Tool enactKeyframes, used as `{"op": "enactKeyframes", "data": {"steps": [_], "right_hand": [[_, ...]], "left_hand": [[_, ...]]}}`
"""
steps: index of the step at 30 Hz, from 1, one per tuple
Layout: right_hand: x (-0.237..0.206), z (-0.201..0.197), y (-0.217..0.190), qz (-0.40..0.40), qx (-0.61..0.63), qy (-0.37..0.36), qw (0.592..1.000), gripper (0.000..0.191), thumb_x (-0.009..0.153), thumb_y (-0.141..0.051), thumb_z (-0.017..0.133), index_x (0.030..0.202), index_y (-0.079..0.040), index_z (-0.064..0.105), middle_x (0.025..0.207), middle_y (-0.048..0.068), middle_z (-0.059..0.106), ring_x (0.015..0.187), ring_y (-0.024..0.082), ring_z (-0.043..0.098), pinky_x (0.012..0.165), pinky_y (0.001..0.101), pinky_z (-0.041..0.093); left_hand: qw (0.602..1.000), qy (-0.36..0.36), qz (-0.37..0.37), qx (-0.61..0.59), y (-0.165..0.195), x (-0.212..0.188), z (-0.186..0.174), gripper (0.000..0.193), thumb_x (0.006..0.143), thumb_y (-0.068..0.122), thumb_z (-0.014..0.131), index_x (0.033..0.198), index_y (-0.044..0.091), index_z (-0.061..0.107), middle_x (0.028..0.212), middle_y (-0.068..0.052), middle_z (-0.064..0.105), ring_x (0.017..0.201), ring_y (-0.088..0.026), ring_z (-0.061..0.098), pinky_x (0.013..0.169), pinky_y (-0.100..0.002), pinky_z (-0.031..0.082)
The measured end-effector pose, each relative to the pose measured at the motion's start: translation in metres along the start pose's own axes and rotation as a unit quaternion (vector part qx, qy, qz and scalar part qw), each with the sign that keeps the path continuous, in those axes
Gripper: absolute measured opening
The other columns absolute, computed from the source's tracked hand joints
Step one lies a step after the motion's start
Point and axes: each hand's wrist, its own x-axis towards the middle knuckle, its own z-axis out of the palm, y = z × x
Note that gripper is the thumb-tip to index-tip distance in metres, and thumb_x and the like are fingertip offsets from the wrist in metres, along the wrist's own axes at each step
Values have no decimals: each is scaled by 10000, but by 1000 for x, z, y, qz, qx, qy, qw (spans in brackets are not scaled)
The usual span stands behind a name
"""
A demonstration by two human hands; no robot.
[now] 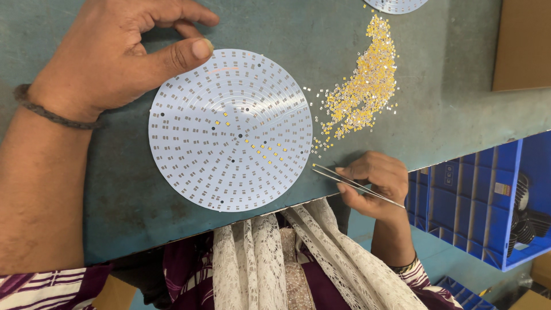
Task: The person uses tweezers to pick small yellow LED components one at a time from a pile on the worktable and place them onto the pads of a circular printed circuit board, steadying the board with the other hand and working outward across its surface.
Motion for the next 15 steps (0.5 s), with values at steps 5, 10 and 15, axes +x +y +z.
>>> {"op": "enactKeyframes", "data": {"steps": [5, 10, 15], "right_hand": [[-4, -1, 3, 5, -10, 10, 1000, 160, 795, -88, 799, 780, -4, 664, 747, 84, 702, 638, 179, 665, 580, 276, 487], [-10, 2, 5, 18, -1, 61, 998, 177, 810, -61, 772, 763, 14, 618, 746, 102, 685, 612, 185, 627, 568, 284, 465], [-7, 4, 2, -6, -19, 49, 999, 208, 818, -90, 784, 753, 8, 613, 757, 107, 693, 617, 197, 634, 570, 296, 467]], "left_hand": [[1000, -1, 16, 9, -3, -1, 0, 502, 1040, 440, 696, 1201, -35, 710, 989, -112, 725, 990, -213, 724, 888, -342, 572], [1000, 0, 21, 15, -3, -2, 1, 497, 1046, 436, 700, 1203, -35, 713, 977, -114, 729, 985, -211, 725, 902, -343, 573], [1000, 1, 1, -10, -2, -2, 0, 516, 1057, 471, 719, 1191, -27, 706, 1009, -106, 724, 976, -208, 723, 889, -340, 568]]}}
